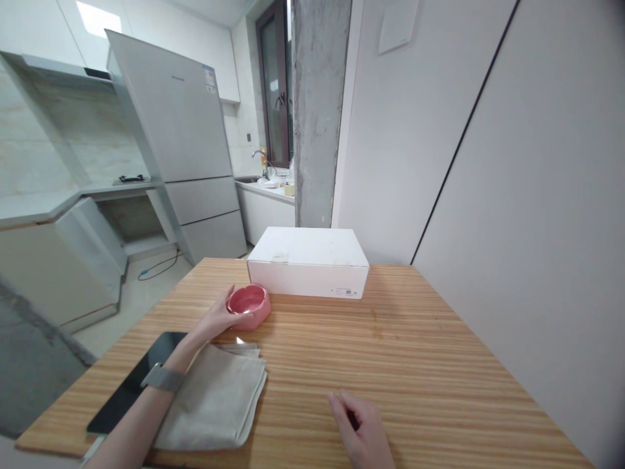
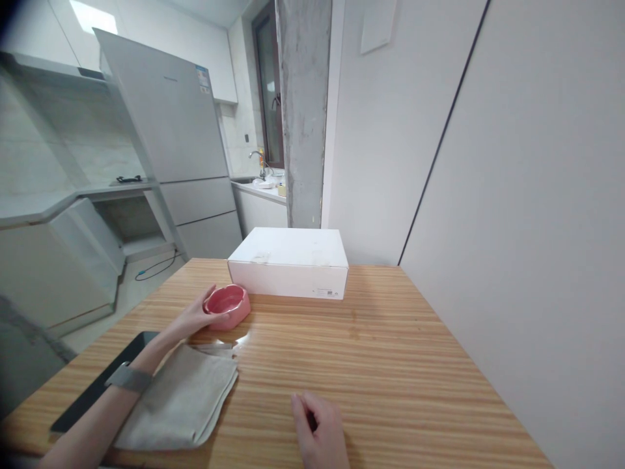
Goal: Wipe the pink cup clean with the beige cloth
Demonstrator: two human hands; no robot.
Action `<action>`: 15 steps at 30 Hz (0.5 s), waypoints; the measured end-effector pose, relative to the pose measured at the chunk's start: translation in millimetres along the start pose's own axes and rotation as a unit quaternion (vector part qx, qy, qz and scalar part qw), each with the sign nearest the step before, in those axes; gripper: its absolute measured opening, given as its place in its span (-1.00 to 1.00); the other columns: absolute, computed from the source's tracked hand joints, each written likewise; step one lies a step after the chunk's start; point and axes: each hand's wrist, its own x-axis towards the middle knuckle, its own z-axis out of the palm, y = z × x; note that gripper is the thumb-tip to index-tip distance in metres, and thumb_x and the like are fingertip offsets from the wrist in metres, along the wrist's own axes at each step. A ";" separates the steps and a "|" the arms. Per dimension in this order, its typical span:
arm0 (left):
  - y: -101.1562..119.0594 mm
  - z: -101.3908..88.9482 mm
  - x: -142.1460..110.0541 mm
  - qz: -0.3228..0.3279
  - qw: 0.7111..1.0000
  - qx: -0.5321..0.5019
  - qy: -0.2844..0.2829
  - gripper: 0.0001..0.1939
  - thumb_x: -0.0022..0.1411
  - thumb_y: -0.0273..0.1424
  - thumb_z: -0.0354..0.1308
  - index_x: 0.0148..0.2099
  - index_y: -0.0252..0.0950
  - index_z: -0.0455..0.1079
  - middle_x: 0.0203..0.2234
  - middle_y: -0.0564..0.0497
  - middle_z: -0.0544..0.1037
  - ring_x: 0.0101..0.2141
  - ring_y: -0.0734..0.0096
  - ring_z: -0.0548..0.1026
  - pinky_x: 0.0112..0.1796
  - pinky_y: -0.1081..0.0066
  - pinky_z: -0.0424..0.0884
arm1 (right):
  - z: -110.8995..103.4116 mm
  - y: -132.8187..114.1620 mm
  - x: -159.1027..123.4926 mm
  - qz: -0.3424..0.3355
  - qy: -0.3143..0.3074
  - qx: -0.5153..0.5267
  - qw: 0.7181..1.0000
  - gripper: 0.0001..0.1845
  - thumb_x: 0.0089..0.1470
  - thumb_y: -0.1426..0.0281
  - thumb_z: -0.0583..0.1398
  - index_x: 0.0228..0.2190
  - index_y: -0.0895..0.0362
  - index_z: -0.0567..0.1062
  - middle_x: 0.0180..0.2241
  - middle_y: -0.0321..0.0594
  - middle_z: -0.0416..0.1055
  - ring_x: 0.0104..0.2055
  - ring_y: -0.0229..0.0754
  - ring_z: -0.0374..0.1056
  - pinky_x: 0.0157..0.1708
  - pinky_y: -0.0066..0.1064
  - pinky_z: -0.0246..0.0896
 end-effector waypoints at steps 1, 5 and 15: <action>-2.9 1.6 0.3 0.001 1.000 -0.006 -0.014 -0.23 -0.22 -0.12 0.40 0.04 -0.36 0.32 -0.10 -0.16 0.53 -0.08 0.06 0.49 -0.06 0.19 0.40 | 0.9 1.5 -0.1 0.000 0.000 0.002 1.000 -0.51 0.20 0.13 0.00 -0.67 0.07 0.07 -0.67 -0.40 0.02 -0.60 -0.30 0.07 -0.58 -0.47 -0.02; -0.2 10.5 2.0 0.002 1.000 0.007 -0.009 -0.34 -0.22 -0.15 0.40 -0.07 -0.36 0.38 -0.21 -0.15 0.58 -0.20 0.04 0.53 -0.15 0.16 0.42 | 0.6 0.5 1.7 0.003 -0.005 0.013 1.000 -0.51 0.19 0.10 0.00 -0.66 0.07 0.06 -0.67 -0.40 0.00 -0.61 -0.30 0.05 -0.59 -0.46 -0.04; 51.3 85.5 6.4 0.054 0.993 -0.066 -0.079 -0.25 -0.23 -0.21 0.44 0.03 -0.34 0.33 -0.09 -0.14 0.55 -0.11 0.12 0.52 -0.13 0.27 0.44 | 2.1 -5.4 -0.1 0.029 -0.001 0.043 0.999 -0.50 0.18 0.09 0.01 -0.67 0.07 0.05 -0.65 -0.41 -0.04 -0.58 -0.30 0.02 -0.54 -0.43 -0.08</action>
